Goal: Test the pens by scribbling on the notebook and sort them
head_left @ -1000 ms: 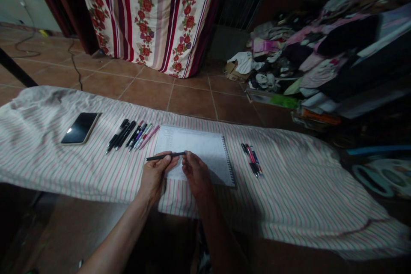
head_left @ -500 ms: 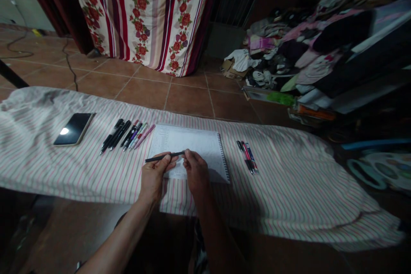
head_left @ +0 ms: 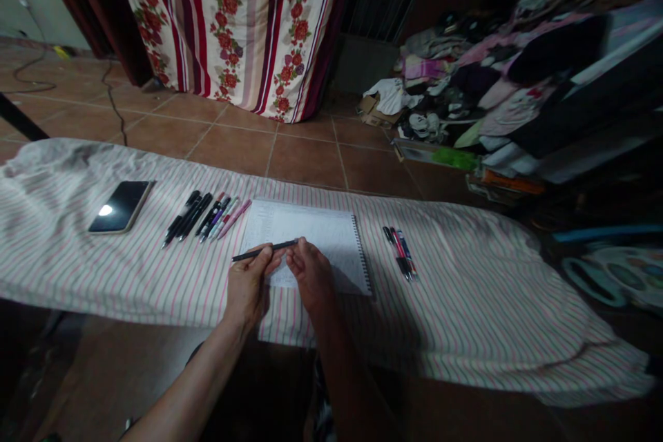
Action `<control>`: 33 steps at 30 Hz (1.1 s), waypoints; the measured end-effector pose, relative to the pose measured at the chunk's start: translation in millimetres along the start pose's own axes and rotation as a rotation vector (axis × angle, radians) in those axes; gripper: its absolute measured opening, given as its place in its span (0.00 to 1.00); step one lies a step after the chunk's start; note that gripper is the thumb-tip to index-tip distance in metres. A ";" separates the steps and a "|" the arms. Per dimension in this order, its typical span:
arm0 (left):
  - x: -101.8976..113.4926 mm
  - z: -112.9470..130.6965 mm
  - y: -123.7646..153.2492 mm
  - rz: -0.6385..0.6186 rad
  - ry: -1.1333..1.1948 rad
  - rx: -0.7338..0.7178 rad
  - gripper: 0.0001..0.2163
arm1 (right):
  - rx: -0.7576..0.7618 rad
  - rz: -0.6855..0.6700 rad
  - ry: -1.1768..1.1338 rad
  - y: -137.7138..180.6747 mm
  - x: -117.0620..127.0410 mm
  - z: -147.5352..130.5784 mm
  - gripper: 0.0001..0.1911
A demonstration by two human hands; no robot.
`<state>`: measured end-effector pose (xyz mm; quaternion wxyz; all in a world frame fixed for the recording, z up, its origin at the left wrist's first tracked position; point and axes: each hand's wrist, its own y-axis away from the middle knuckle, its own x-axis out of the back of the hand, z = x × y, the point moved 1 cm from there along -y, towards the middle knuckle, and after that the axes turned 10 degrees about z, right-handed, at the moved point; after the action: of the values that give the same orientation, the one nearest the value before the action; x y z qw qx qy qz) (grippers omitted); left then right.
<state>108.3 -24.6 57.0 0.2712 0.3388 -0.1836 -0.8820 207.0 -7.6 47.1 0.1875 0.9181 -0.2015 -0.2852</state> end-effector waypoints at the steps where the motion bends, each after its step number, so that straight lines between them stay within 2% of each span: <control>1: 0.3 0.1 0.2 -0.005 -0.011 -0.004 0.06 | -0.006 0.010 0.000 -0.5 0.3 0.1 0.16; 5: 1.4 1.4 1.0 -0.037 -0.055 -0.027 0.07 | -0.001 0.039 0.035 -2.3 1.8 -0.3 0.14; 9: 1.6 2.3 0.7 -0.016 -0.049 -0.019 0.05 | -0.008 0.028 0.024 -1.8 1.2 -2.3 0.11; 14: 0.8 1.9 -1.0 0.005 0.013 -0.007 0.03 | -0.103 -0.045 -0.066 0.0 -0.8 -3.4 0.16; 24: 3.9 -2.8 -2.2 -0.004 -0.019 0.003 0.04 | -0.092 0.054 0.044 -5.6 4.1 -2.8 0.12; 30: 3.0 -3.1 -3.9 -0.002 0.008 -0.004 0.04 | -0.142 -0.009 0.020 -6.4 6.4 -2.8 0.18; 33: 2.2 -2.6 -2.1 0.011 0.007 0.006 0.03 | -0.150 0.014 0.013 -7.1 5.9 -1.4 0.16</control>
<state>108.0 -24.7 53.1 0.2758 0.3416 -0.1870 -0.8788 214.2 -4.1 42.3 0.2589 0.9019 -0.1849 -0.2921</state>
